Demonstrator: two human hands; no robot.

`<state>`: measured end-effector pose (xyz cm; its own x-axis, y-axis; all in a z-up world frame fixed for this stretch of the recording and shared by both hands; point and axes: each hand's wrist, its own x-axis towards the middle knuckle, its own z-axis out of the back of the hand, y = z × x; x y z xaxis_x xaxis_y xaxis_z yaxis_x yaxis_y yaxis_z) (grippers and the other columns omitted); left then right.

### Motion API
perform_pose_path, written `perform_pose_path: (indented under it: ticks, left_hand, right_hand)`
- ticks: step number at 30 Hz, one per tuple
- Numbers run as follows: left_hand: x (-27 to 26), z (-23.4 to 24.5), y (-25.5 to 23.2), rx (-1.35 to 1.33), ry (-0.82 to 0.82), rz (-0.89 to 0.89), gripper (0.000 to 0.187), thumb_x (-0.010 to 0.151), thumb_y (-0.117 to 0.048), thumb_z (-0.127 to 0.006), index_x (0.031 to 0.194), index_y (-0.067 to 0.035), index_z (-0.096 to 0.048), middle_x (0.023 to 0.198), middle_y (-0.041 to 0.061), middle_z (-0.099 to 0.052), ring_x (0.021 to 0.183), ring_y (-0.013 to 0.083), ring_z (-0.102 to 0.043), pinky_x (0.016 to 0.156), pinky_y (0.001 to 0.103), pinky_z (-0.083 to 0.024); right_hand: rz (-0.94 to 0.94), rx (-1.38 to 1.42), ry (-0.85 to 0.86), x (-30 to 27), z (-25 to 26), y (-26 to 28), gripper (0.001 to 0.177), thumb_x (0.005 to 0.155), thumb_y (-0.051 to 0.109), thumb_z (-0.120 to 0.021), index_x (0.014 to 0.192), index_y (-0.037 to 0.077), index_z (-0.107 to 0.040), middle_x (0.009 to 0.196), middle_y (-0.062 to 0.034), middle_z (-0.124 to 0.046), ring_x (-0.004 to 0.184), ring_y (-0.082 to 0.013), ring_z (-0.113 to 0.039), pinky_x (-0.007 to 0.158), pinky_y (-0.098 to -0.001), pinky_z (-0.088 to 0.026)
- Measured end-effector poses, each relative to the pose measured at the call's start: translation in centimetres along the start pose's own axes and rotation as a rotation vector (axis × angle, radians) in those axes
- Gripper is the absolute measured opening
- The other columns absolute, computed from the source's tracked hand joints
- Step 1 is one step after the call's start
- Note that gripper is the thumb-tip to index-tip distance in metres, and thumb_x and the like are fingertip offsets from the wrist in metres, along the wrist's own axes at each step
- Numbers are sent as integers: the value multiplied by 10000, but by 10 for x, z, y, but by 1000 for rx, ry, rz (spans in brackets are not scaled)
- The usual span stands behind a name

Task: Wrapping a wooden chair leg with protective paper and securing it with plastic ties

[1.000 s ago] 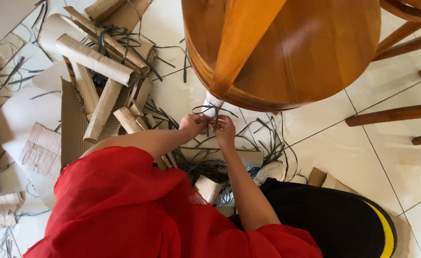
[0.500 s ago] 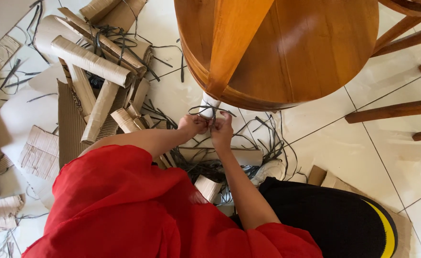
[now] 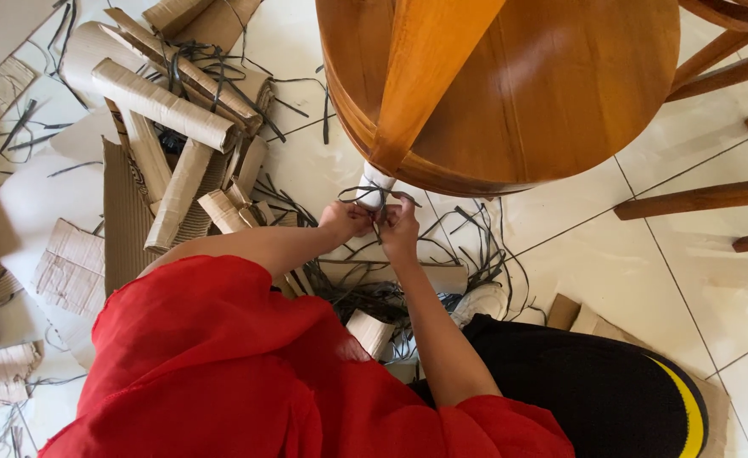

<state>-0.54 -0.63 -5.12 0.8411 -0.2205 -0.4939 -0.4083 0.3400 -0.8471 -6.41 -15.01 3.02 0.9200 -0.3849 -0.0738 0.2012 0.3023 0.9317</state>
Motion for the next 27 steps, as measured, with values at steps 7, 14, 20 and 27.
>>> perform_pose_path:
  ticks: [7, 14, 20, 27]
  left_hand:
    - [-20, 9, -29, -245, 49, 75, 243, 898, -184, -736, 1004, 35, -728, 803, 206, -746, 632, 237, -759, 615, 300, -686]
    - [-13, -3, -25, 310, -19, 42, 281, 804, -418, -708, 939, -194, -810, 867, 94, -783, 886, 299, -753, 835, 439, -632]
    - [-8, -5, -27, 412, 22, 102, 342, 750, -540, -677, 839, -229, -791, 770, 11, -766, 876, 241, -754, 901, 407, -622]
    - [-5, 16, -29, 218, 77, 186, 284, 727, -449, -766, 843, -191, -763, 785, 17, -770, 792, 163, -768, 806, 312, -642]
  right_hand:
    - [-17, 260, 167, 2, 4, 0, 496, 904, -127, -598, 1326, 105, -479, 945, -87, -690, 802, -163, -710, 663, -274, -576]
    - [-24, 265, 138, -1, 5, -2, 381, 925, -31, -713, 1253, 82, -554, 955, -101, -756, 818, -162, -752, 739, -284, -625]
    - [-204, -92, 101, 16, 20, -38, 170, 911, 324, -740, 891, 156, -737, 687, -33, -709, 653, -176, -705, 578, -319, -516]
    - [-698, 104, 411, 3, 29, 14, 482, 870, 601, -708, 745, 136, -709, 588, -24, -632, 506, -146, -650, 466, -271, -486]
